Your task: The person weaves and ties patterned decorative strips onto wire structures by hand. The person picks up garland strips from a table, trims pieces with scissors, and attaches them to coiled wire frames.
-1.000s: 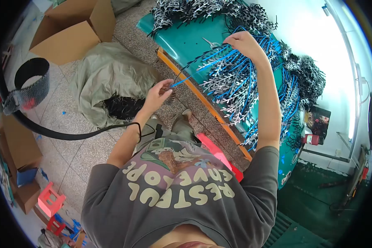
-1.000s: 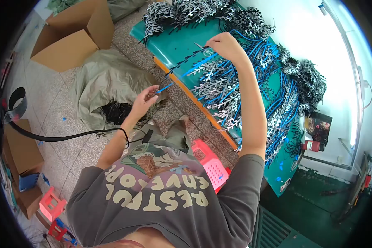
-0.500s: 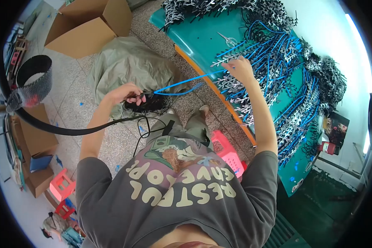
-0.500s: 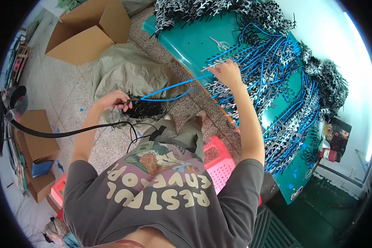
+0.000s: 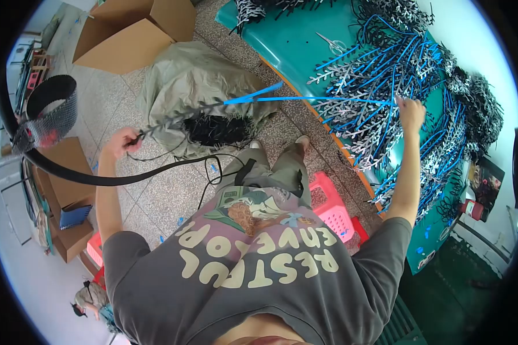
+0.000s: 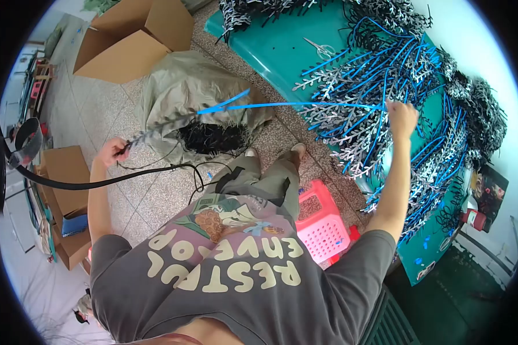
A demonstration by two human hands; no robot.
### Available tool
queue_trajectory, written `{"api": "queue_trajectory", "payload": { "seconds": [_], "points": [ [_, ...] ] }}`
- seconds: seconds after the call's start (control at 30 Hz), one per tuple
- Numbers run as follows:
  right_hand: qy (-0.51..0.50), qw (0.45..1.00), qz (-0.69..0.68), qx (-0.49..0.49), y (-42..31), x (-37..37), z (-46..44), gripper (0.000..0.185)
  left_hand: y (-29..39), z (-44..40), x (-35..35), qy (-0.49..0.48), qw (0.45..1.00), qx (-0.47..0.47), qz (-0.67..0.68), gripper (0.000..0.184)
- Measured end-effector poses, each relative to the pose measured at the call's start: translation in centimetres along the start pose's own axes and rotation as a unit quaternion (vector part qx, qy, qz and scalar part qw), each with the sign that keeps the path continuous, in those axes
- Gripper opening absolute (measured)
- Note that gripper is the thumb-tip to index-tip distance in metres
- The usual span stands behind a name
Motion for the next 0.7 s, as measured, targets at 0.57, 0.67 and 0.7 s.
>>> {"api": "queue_trajectory", "payload": {
  "seconds": [0.57,0.67,0.7],
  "points": [
    [-0.086,0.769,-0.580,0.255,-2.8,-11.7,0.2,0.026,6.3,1.9,5.2,-0.027,0.976,0.103,-0.192,0.025],
    [-0.223,0.762,-0.608,0.023,-16.0,-11.3,1.9,0.012,7.0,3.0,9.5,-0.098,0.982,0.080,-0.138,0.025],
    [-0.292,0.801,-0.521,-0.037,-20.4,-12.2,3.3,0.019,7.5,3.5,10.2,-0.092,0.983,0.080,-0.135,0.025]
  ]
}}
Point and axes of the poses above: each hand's wrist, its own z-axis away from the middle knuckle, its own x-axis out of the palm, y = z × x, the point moved 9 cm from there along -z, towards the middle knuckle, and after that the axes turned 15 degrees about z, right-handed, at the moved point
